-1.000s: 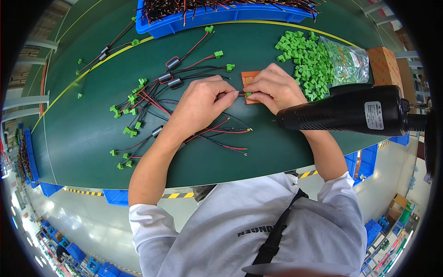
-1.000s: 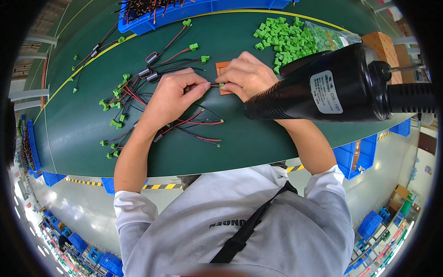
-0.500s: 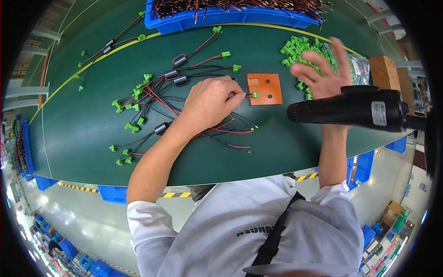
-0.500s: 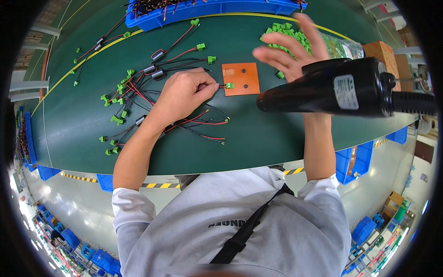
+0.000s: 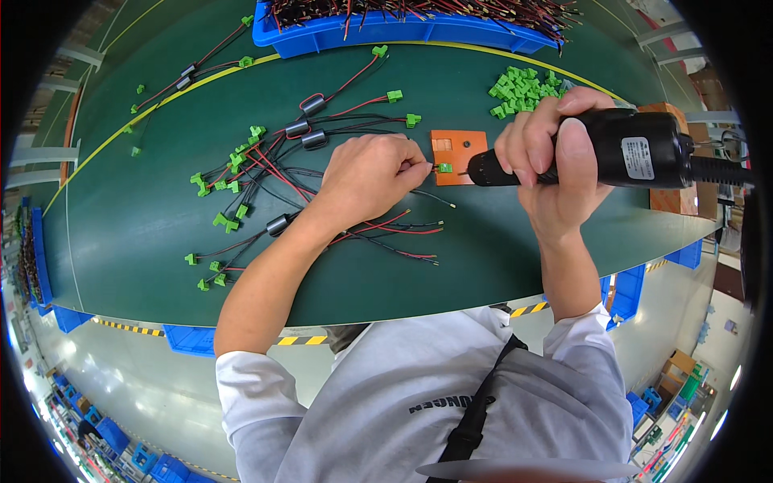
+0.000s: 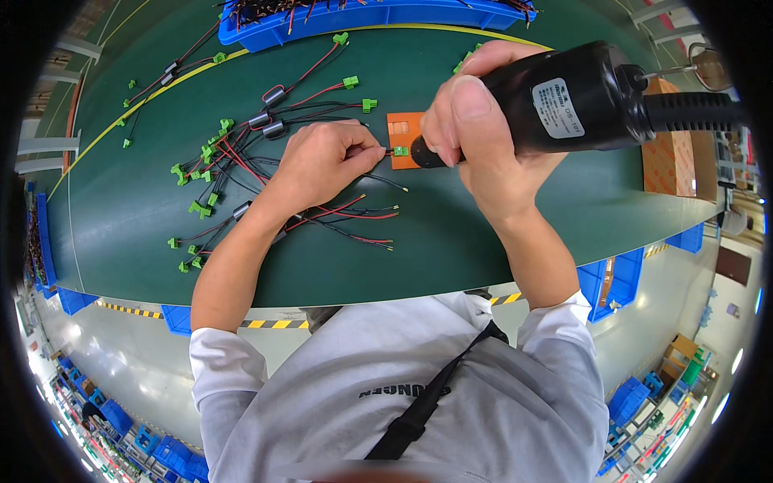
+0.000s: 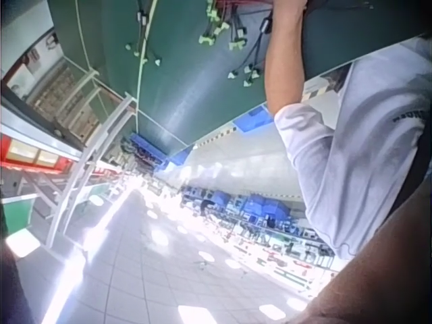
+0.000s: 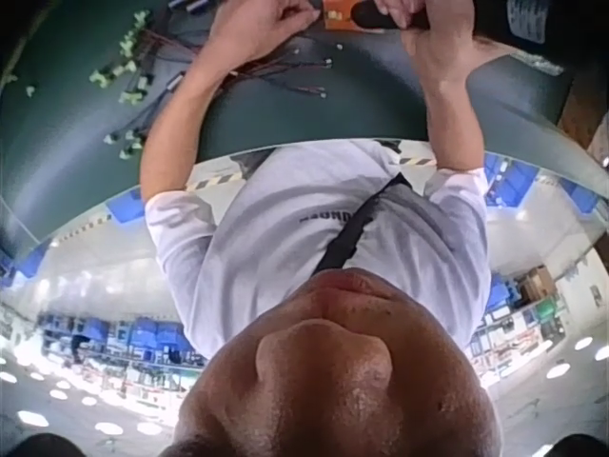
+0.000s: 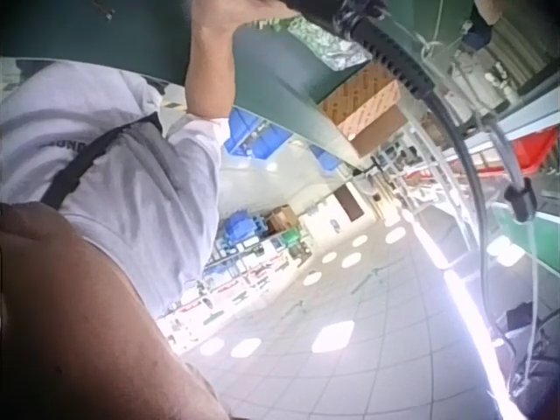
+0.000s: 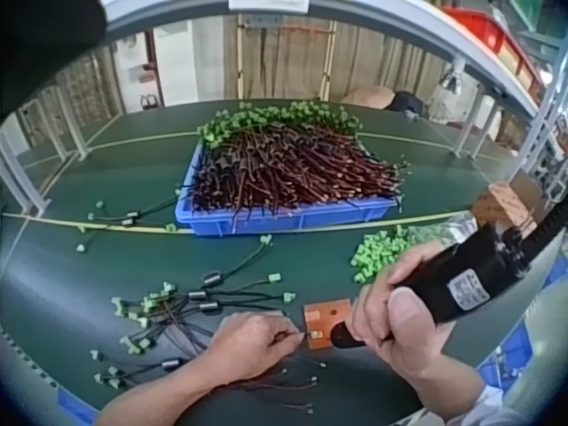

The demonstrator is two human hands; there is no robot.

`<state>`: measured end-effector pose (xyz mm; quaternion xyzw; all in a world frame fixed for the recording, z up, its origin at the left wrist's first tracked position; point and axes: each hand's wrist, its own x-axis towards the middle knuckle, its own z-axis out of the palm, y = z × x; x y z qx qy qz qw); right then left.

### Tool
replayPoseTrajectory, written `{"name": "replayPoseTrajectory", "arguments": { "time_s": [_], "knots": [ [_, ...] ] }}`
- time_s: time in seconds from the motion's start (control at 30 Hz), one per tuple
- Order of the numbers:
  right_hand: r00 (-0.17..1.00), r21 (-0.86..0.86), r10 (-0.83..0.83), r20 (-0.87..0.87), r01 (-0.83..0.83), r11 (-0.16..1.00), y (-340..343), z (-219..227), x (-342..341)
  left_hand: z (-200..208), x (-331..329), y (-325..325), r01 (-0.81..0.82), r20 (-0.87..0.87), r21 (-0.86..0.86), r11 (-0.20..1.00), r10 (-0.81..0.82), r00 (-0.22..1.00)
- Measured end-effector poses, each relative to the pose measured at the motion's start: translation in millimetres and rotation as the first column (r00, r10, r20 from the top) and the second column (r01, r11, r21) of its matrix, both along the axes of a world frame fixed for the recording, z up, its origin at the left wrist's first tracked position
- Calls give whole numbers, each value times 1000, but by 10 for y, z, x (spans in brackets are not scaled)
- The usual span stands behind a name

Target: The person assembles electronic wire harnesses by attaching green connectors to wires and using a heat gun to shrink heat-shrink tubing onto the connections.

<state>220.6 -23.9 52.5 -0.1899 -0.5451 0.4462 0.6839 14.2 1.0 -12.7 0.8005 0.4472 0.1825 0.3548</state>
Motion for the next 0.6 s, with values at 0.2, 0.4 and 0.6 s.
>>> {"name": "replayPoseTrajectory", "arguments": {
  "time_s": [0.2, 0.4, 0.6],
  "knots": [
    [999, 12, 36, -19, -36, 999, 90, -53, -83, -12, 7, -2, -6, 15, 15, 1000, 6, 1000],
    [999, -46, 6, -45, -9, 999, 95, -48, -143, 45, 7, -6, -10, -5, -1, 1000, 10, 1000],
    [990, -21, 139, 20, -139, 990, 148, -74, -126, -10, -2, -6, -7, 0, 22, 1000, 7, 1000]
  ]
}}
